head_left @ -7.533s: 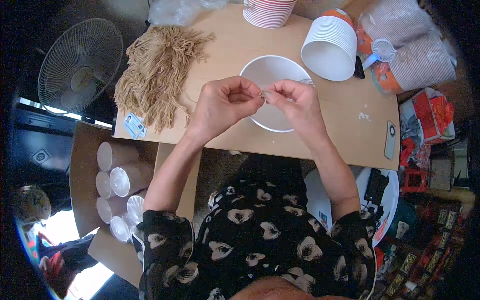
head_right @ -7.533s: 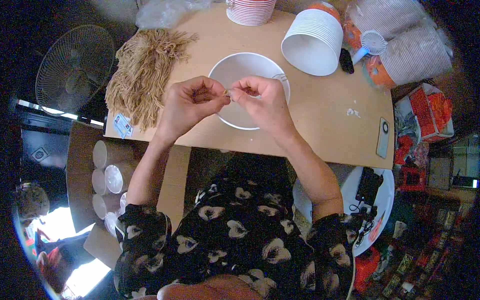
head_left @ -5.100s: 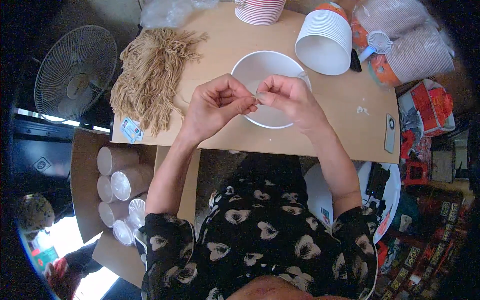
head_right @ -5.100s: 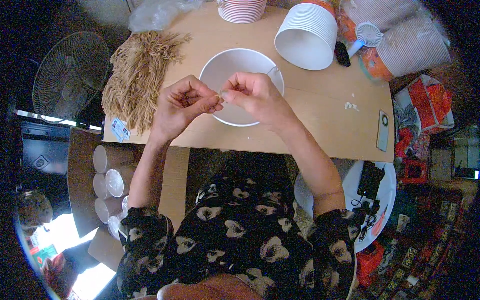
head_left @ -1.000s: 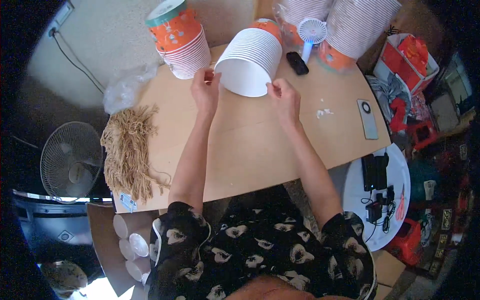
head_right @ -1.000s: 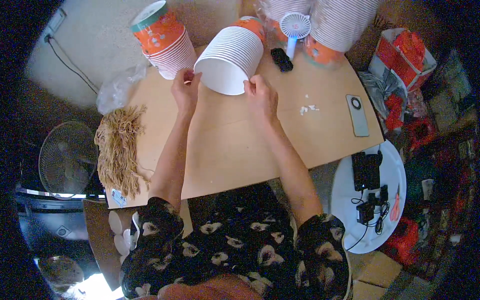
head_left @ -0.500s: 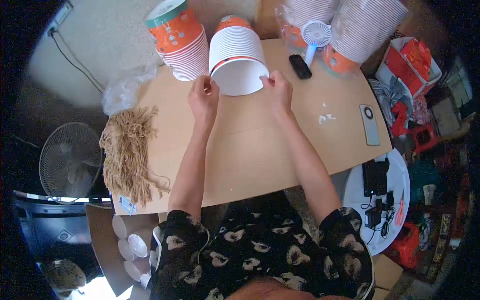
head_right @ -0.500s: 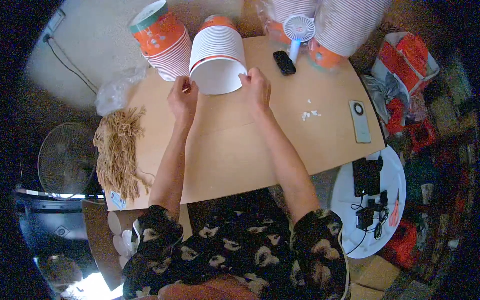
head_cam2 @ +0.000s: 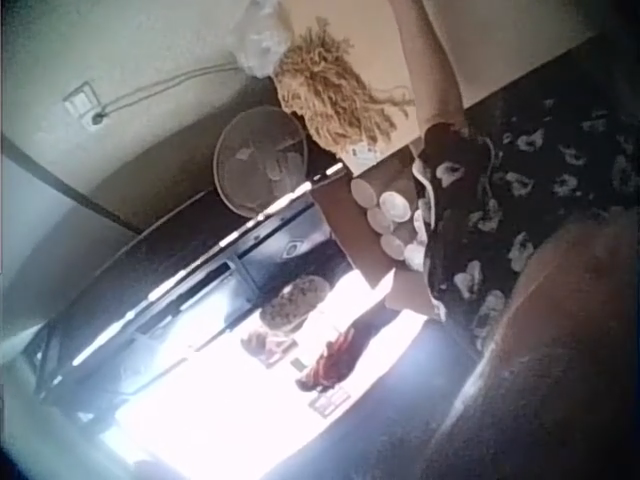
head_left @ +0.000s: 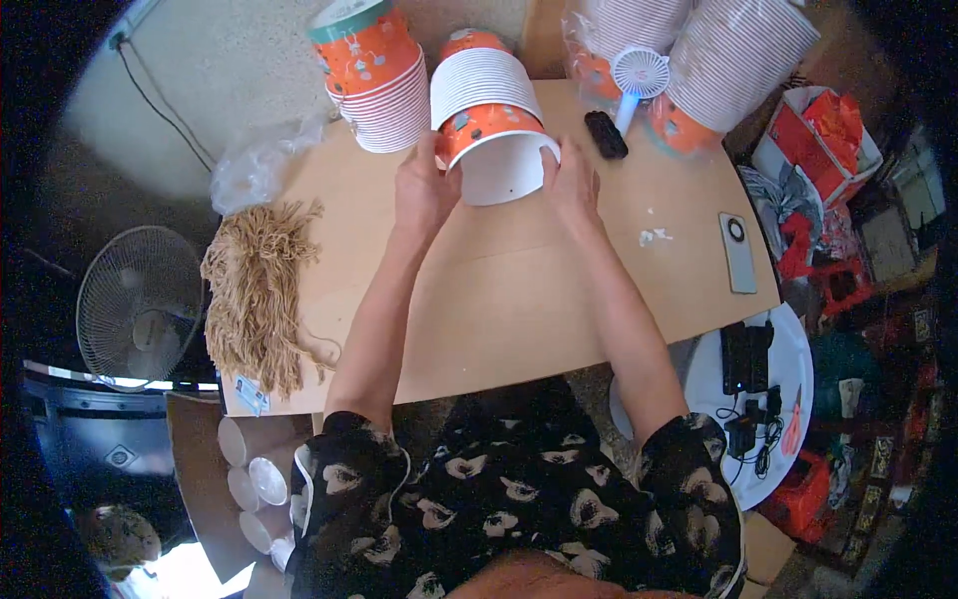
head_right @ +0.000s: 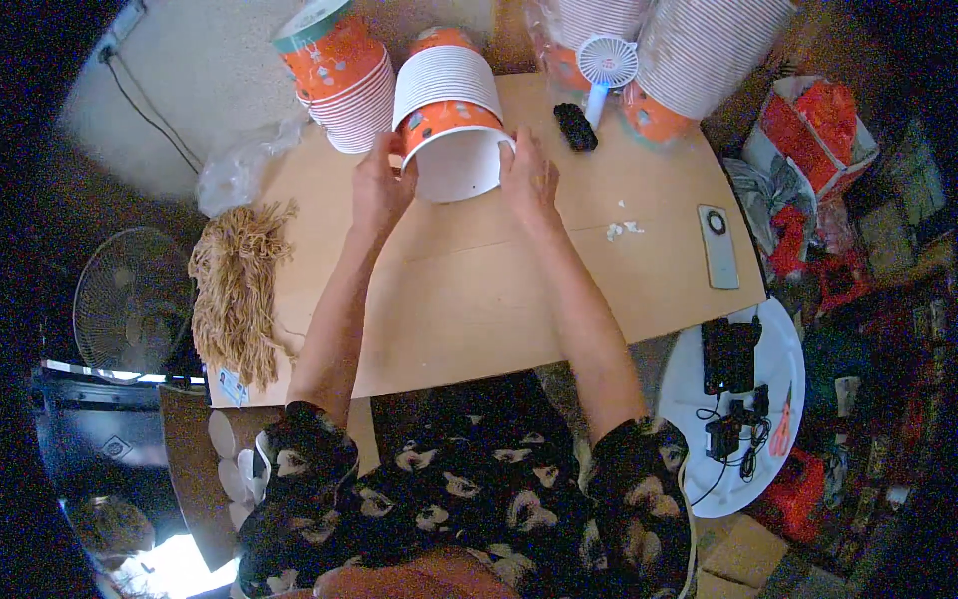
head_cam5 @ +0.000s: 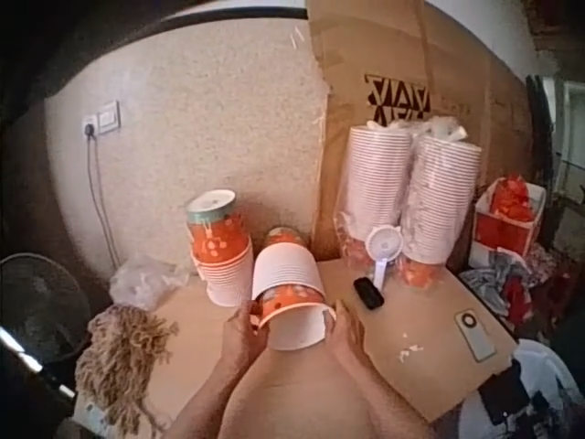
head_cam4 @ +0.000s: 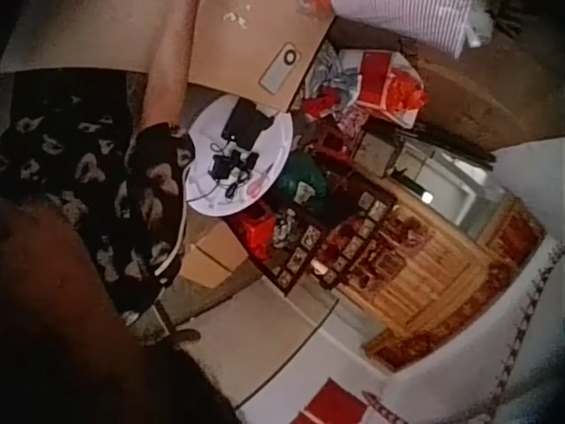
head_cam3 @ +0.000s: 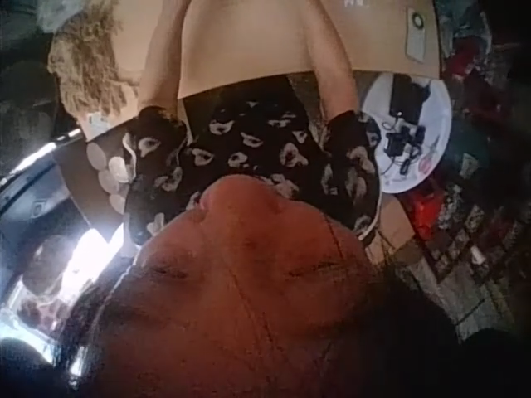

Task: Assembling paper buckets by threading and knotting cords through pre-drilled holes.

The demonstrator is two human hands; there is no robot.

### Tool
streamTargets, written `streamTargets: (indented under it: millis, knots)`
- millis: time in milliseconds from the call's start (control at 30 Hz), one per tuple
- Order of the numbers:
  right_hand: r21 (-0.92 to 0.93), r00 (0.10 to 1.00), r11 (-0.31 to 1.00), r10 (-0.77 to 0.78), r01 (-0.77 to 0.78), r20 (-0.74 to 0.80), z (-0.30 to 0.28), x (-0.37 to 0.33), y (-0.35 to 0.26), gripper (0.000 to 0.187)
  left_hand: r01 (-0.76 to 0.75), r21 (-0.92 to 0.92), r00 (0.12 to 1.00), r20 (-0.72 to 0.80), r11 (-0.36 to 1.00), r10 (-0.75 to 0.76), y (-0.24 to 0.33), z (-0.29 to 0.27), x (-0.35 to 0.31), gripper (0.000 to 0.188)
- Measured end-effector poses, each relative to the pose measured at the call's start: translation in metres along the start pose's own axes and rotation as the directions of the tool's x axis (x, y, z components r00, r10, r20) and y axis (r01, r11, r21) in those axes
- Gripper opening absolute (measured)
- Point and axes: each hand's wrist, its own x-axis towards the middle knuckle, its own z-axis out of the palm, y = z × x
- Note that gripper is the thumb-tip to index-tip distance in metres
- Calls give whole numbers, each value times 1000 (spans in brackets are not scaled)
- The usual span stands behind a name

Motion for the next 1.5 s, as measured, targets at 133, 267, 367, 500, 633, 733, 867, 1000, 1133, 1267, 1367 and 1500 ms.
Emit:
streamTargets:
  millis: [133, 267, 367, 500, 633, 733, 867, 1000, 1133, 1267, 1367, 1500]
  knots:
    - [-26, 993, 997, 76, -74, 91, -30, 6, -25, 23, -110, 215, 993, -19, 970, 117, 21, -6, -4, 52]
    - [448, 980, 878, 102, -170, 173, -63, -8, -36, 43, -80, 102, 995, 67, 992, 74, 47, -37, -12, 49]
    - [838, 943, 526, -181, -147, 279, -95, -23, -39, 94, 513, -287, 835, 383, 809, -394, 62, -69, -43, 48]
    - [709, 843, 704, -357, -41, 403, -119, -65, -51, 131, 775, -401, 628, 571, 488, -528, 52, -87, -96, 52]
    - [624, 801, 763, -265, -166, 537, -117, -101, -58, 139, 861, -286, 486, 708, 421, -513, 40, -102, -137, 58]
    - [642, 790, 739, -264, -203, 554, -116, -119, -63, 137, 836, -408, 547, 683, 368, -485, 28, -100, -156, 60]
    - [573, 808, 818, -308, -45, 503, -114, -126, -72, 132, 715, -637, 686, 556, 289, -470, 17, -93, -165, 57]
    - [487, 784, 871, -348, 68, 514, -119, -129, -89, 133, 659, -722, 707, 498, 212, -502, 21, -92, -171, 53]
    - [421, 774, 899, -352, 122, 526, -123, -132, -107, 130, 684, -699, 677, 499, 211, -541, 15, -93, -179, 51]
    - [396, 772, 912, -327, 107, 545, -122, -133, -113, 130, 684, -707, 653, 484, 179, -583, 12, -90, -179, 43]
    - [556, 788, 810, -216, -185, 577, -115, -130, -93, 127, 671, -735, 633, 498, 99, -593, 13, -92, -177, 37]
    - [627, 713, 541, -71, -560, 698, -119, -130, -91, 130, 685, -709, 663, 511, 168, -547, 10, -98, -179, 43]
